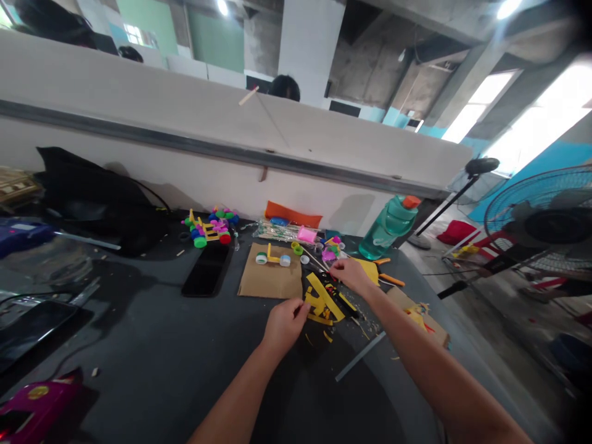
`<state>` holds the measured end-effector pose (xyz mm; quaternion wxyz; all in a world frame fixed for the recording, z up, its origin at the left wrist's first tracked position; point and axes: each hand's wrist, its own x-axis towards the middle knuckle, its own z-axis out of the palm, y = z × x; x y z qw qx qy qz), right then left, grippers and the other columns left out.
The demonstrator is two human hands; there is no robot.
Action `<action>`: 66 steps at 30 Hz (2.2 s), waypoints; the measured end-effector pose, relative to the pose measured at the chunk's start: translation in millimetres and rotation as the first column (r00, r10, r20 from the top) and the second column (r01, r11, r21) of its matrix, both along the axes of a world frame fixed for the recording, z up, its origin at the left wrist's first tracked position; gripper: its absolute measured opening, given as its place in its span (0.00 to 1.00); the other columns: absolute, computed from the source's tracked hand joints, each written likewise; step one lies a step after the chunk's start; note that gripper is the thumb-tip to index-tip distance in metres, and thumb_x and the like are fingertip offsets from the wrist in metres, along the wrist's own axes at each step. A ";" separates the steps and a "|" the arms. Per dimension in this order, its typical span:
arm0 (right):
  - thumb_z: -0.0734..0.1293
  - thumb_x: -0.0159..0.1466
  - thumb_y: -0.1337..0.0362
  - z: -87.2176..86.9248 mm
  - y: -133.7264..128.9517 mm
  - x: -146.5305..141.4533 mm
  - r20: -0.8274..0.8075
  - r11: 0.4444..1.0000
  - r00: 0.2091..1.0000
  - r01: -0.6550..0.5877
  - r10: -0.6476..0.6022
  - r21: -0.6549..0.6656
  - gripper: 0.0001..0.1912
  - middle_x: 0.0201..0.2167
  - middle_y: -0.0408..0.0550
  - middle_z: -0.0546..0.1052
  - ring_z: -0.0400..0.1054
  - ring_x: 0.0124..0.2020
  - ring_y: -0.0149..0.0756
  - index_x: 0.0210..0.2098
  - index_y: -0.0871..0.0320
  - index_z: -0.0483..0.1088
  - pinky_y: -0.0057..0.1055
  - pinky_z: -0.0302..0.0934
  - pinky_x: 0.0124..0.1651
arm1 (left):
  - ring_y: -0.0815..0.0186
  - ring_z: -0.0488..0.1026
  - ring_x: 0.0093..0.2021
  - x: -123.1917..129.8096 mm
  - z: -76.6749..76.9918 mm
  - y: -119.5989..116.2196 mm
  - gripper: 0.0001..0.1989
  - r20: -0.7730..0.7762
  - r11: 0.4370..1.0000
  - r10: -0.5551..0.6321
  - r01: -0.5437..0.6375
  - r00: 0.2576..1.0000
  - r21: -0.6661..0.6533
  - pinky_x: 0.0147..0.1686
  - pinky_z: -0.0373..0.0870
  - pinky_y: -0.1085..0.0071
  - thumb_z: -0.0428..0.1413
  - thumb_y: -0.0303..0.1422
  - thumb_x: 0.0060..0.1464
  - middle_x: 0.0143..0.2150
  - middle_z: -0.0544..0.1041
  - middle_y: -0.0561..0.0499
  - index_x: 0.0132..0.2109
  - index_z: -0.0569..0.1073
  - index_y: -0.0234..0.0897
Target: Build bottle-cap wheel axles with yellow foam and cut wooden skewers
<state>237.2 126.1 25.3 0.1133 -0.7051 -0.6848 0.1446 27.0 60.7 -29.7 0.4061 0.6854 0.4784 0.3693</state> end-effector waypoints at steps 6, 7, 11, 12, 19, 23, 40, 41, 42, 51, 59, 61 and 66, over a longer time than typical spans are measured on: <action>0.58 0.60 0.59 -6.2 -59.6 -52.2 -0.232 0.984 0.963 -0.158 0.136 -0.080 0.15 0.19 0.40 0.73 0.61 0.18 0.25 0.30 0.61 0.73 0.20 0.53 0.21 | 0.66 0.71 0.32 4.5 9.4 3.2 0.19 0.562 0.908 0.149 0.113 0.814 -0.404 0.26 0.69 0.73 0.55 0.42 0.48 0.35 0.76 0.48 0.43 0.75 0.34; 0.59 0.59 0.60 -5.9 -62.5 -58.7 -0.241 0.979 0.958 -0.182 0.156 -0.089 0.14 0.20 0.40 0.73 0.62 0.19 0.25 0.29 0.60 0.73 0.20 0.54 0.22 | 0.66 0.72 0.33 3.6 10.3 3.6 0.19 0.578 0.902 0.153 0.125 0.802 -0.412 0.27 0.70 0.73 0.57 0.41 0.46 0.35 0.77 0.47 0.42 0.75 0.33; 0.61 0.59 0.58 1.2 -45.3 -61.6 -0.168 0.974 0.968 -0.205 0.186 -0.101 0.13 0.23 0.40 0.75 0.67 0.24 0.27 0.27 0.57 0.74 0.20 0.56 0.27 | 0.67 0.71 0.30 -1.2 9.2 6.7 0.16 0.591 0.888 0.270 0.041 0.760 -0.459 0.26 0.70 0.74 0.60 0.41 0.42 0.31 0.76 0.49 0.35 0.77 0.32; 0.61 0.59 0.58 3.4 -35.1 -56.8 -0.121 0.979 0.978 -0.180 0.169 -0.091 0.13 0.25 0.41 0.76 0.68 0.27 0.28 0.28 0.57 0.74 0.21 0.57 0.29 | 0.68 0.71 0.29 -1.6 8.2 7.6 0.16 0.593 0.887 0.297 0.014 0.748 -0.462 0.26 0.70 0.74 0.60 0.42 0.42 0.31 0.76 0.49 0.34 0.76 0.33; 0.61 0.60 0.63 -2.6 36.5 -24.1 0.257 0.998 0.966 0.048 -0.035 -0.046 0.12 0.39 0.60 0.75 0.68 0.44 0.46 0.37 0.62 0.73 0.34 0.59 0.42 | 0.71 0.67 0.20 2.9 0.9 9.3 0.14 0.535 0.914 0.252 -0.016 0.806 -0.406 0.21 0.66 0.75 0.58 0.41 0.44 0.23 0.72 0.55 0.32 0.74 0.33; 0.63 0.57 0.67 -13.4 50.8 -28.6 0.339 0.995 0.941 0.053 -0.020 -0.090 0.11 0.39 0.65 0.75 0.68 0.45 0.49 0.36 0.66 0.73 0.36 0.59 0.43 | 0.72 0.66 0.19 2.8 -1.0 9.7 0.14 0.471 0.932 0.217 -0.039 0.855 -0.360 0.21 0.64 0.76 0.56 0.41 0.46 0.22 0.71 0.56 0.31 0.74 0.33; 0.66 0.50 0.64 20.2 -121.5 -19.7 -0.801 0.985 0.574 0.126 -0.167 -0.115 0.14 0.22 0.40 0.70 0.62 0.19 0.27 0.37 0.59 0.68 0.21 0.54 0.16 | 0.70 0.73 0.27 9.7 17.3 -10.7 0.19 0.708 0.764 0.086 0.410 0.701 -0.499 0.32 0.73 0.71 0.61 0.34 0.45 0.32 0.77 0.48 0.44 0.72 0.31; 0.68 0.49 0.64 17.5 -129.1 -22.9 -0.878 0.982 0.444 0.133 -0.180 -0.134 0.15 0.23 0.40 0.70 0.62 0.20 0.27 0.37 0.59 0.68 0.20 0.54 0.16 | 0.70 0.73 0.27 10.2 18.2 -13.7 0.19 0.710 0.750 0.067 0.434 0.701 -0.500 0.31 0.73 0.71 0.61 0.34 0.45 0.32 0.77 0.48 0.44 0.71 0.31; 0.69 0.49 0.64 14.6 -134.4 -25.8 -0.917 0.979 0.350 0.137 -0.192 -0.153 0.15 0.24 0.40 0.70 0.62 0.21 0.26 0.37 0.59 0.69 0.19 0.53 0.16 | 0.71 0.73 0.27 10.6 19.0 -16.5 0.18 0.709 0.737 0.052 0.452 0.703 -0.503 0.30 0.73 0.72 0.61 0.34 0.45 0.32 0.77 0.48 0.44 0.71 0.32; 0.69 0.54 0.56 -12.6 -152.5 -36.2 -0.972 0.969 0.049 0.097 -0.231 -0.226 0.12 0.23 0.40 0.71 0.63 0.20 0.26 0.31 0.57 0.66 0.21 0.57 0.19 | 0.71 0.71 0.19 15.6 21.5 -34.0 0.14 0.647 0.615 0.055 0.485 0.761 -0.622 0.20 0.71 0.75 0.63 0.36 0.42 0.23 0.75 0.50 0.31 0.70 0.31; 0.69 0.55 0.57 -19.5 -154.0 -36.4 -0.960 0.970 0.177 0.153 -0.218 -0.192 0.12 0.21 0.39 0.70 0.63 0.19 0.26 0.30 0.57 0.64 0.22 0.59 0.19 | 0.71 0.71 0.18 20.3 17.9 -36.1 0.13 0.620 0.565 -0.005 0.514 0.784 -0.645 0.20 0.71 0.74 0.62 0.36 0.43 0.22 0.75 0.51 0.28 0.69 0.31; 0.69 0.54 0.56 -19.9 -153.5 -37.0 -0.950 0.966 0.217 0.172 -0.226 -0.191 0.12 0.20 0.39 0.69 0.63 0.19 0.27 0.29 0.57 0.64 0.22 0.59 0.19 | 0.71 0.71 0.18 20.0 17.4 -36.4 0.13 0.613 0.563 -0.013 0.513 0.790 -0.648 0.20 0.71 0.74 0.62 0.36 0.43 0.23 0.75 0.50 0.28 0.69 0.31; 0.70 0.52 0.56 -23.8 -153.1 -39.3 -0.932 0.960 0.273 0.213 -0.238 -0.182 0.13 0.19 0.37 0.68 0.61 0.18 0.26 0.27 0.57 0.65 0.22 0.57 0.19 | 0.71 0.71 0.18 20.0 16.8 -37.8 0.14 0.607 0.566 -0.044 0.521 0.793 -0.639 0.21 0.70 0.74 0.63 0.37 0.41 0.22 0.75 0.51 0.28 0.69 0.31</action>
